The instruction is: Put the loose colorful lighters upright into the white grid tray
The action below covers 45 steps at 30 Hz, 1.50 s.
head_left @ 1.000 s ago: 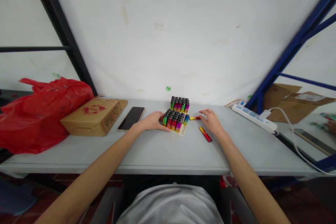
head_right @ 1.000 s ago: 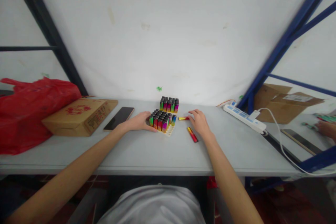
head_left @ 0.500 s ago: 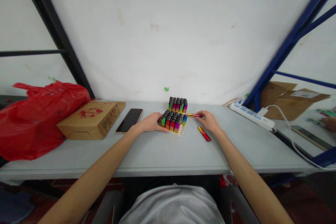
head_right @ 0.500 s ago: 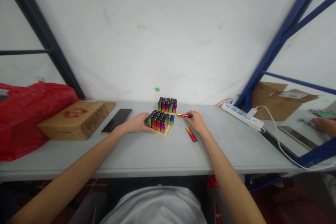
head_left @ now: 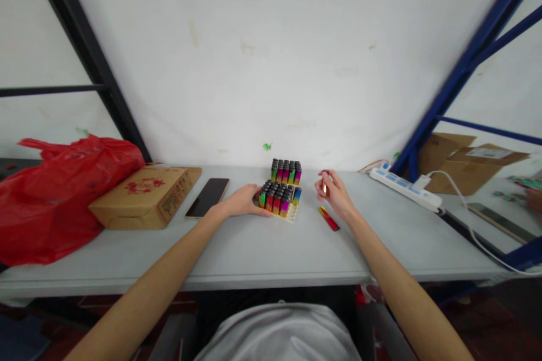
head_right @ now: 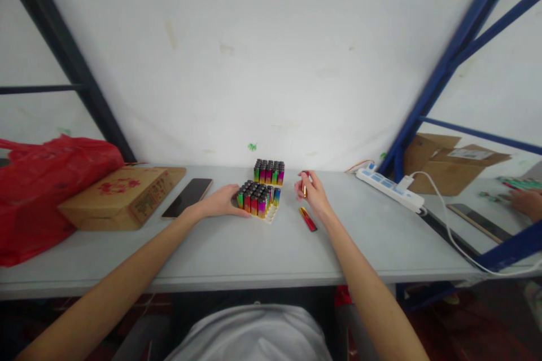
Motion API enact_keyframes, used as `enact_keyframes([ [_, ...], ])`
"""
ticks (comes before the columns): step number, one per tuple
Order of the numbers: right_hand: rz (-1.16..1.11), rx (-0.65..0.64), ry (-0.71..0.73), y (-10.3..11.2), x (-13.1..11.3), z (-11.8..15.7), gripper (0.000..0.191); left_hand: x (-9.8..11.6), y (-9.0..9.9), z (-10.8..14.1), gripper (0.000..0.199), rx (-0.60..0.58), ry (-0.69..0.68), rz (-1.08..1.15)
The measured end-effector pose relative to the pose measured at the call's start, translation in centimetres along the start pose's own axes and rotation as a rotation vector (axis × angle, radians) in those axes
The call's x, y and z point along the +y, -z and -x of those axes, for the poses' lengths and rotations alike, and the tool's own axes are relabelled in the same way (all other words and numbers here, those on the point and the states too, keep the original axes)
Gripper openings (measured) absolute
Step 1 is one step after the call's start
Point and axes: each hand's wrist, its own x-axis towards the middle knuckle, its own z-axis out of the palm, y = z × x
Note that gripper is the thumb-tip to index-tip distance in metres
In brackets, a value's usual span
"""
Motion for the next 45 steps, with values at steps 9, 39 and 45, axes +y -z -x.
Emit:
enact_keyframes([
  [9, 0.464, 0.089, 0.087, -1.7, 1.0, 1.4, 0.060, 0.8, 0.2, 0.2, 0.069, -0.009, 0.002, 0.064],
  [39, 1.028, -0.266, 0.545, -2.6, -0.2, 2.9, 0.040, 0.4, 0.1, 0.2, 0.074, -0.012, 0.027, 0.008],
  [45, 0.903, -0.210, 0.387, -2.2, 0.4, 2.7, 0.043, 0.5, 0.1, 0.2, 0.074, 0.000, 0.017, 0.006],
])
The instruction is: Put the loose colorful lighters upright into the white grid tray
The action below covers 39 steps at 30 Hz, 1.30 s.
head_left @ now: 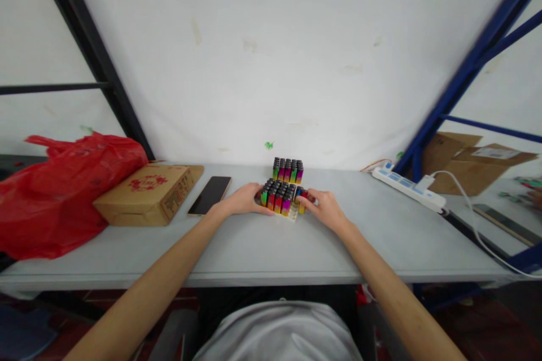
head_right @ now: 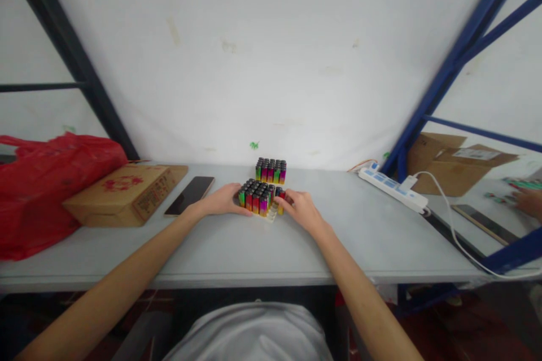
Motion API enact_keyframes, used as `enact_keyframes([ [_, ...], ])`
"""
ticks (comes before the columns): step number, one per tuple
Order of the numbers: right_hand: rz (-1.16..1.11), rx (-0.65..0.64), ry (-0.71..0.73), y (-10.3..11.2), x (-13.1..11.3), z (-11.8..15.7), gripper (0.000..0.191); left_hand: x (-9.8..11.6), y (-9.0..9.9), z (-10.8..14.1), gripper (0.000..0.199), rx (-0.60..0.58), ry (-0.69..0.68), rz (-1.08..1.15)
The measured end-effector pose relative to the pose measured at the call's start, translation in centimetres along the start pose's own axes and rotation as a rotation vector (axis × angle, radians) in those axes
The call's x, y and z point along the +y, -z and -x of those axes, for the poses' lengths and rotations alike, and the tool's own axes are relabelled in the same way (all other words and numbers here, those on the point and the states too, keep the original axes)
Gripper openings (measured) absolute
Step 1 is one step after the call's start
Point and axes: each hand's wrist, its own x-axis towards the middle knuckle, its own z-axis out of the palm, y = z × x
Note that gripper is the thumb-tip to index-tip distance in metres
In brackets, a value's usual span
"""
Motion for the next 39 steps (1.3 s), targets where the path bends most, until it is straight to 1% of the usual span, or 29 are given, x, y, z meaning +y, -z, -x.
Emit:
enact_keyframes([
  [2, -0.054, 0.028, -0.029, 0.0, 0.2, 0.0, 0.043, 0.0, 0.0, 0.0, 0.074, 0.001, 0.004, -0.007],
  [4, -0.074, 0.023, -0.040, 0.1, 0.4, 0.0, 0.042, -0.1, -0.1, -0.1, 0.075, 0.001, 0.012, -0.015],
  [7, -0.029, -0.059, -0.028, -0.1, 0.2, -0.1, 0.039, -0.2, -0.1, -0.1, 0.074, 0.002, 0.007, -0.012],
  [9, 0.069, -0.103, -0.019, -0.4, -0.2, -0.3, 0.035, -0.2, -0.1, -0.1, 0.074, 0.001, 0.006, -0.007],
  [11, 0.229, -0.104, -0.026, -0.7, -0.6, -0.5, 0.034, -0.1, -0.1, 0.0, 0.073, 0.001, 0.010, -0.006],
  [13, 0.377, -0.109, -0.045, -0.8, -0.9, -0.7, 0.038, 0.1, -0.1, 0.0, 0.073, 0.004, 0.001, 0.009],
  [14, 0.413, -0.121, -0.051, -0.7, -0.9, -0.8, 0.041, 0.1, -0.1, 0.0, 0.072, 0.005, -0.008, 0.022],
  [15, 0.417, -0.138, -0.050, -0.6, -0.8, -0.8, 0.044, 0.2, 0.0, 0.0, 0.072, 0.007, -0.016, 0.035],
  [17, 0.355, -0.150, -0.042, 0.1, -0.4, -0.8, 0.048, 0.3, 0.0, 0.0, 0.073, 0.008, -0.026, 0.047],
  [20, 0.266, -0.084, -0.098, 1.6, 0.9, -0.5, 0.051, 0.3, 0.1, 0.0, 0.073, -0.005, -0.026, 0.029],
  [22, 0.258, -0.069, -0.152, 2.8, 1.8, 0.0, 0.046, 0.4, 0.2, 0.0, 0.073, -0.012, -0.033, 0.029],
  [24, 0.266, -0.119, -0.186, 3.8, 2.5, 0.9, 0.039, 0.5, 0.2, 0.0, 0.073, -0.006, -0.041, 0.033],
  [26, 0.297, -0.171, -0.239, 4.5, 2.9, 2.1, 0.038, 0.5, 0.2, 0.0, 0.073, -0.003, -0.028, 0.026],
  [29, 0.374, -0.200, -0.329, 4.8, 3.0, 4.2, 0.041, 0.4, 0.1, 0.0, 0.073, -0.010, 0.012, 0.000],
  [32, 0.376, -0.218, -0.308, 4.7, 3.2, 5.5, 0.030, 0.3, 0.0, -0.1, 0.076, -0.022, 0.009, -0.015],
  [34, 0.316, -0.185, -0.294, 4.6, 3.4, 5.6, 0.025, 0.2, 0.0, -0.1, 0.077, -0.032, -0.015, -0.004],
  [35, 0.267, -0.159, -0.296, 4.5, 3.6, 5.4, 0.026, 0.2, 0.1, -0.1, 0.077, -0.034, -0.029, 0.008],
  [37, 0.154, -0.091, -0.305, 4.5, 3.7, 4.7, 0.031, 0.2, 0.1, 0.0, 0.076, -0.030, -0.041, 0.020],
  [39, 0.061, 0.012, -0.299, 4.3, 3.8, 3.7, 0.040, 0.2, 0.0, 0.0, 0.075, -0.017, -0.029, 0.011],
])
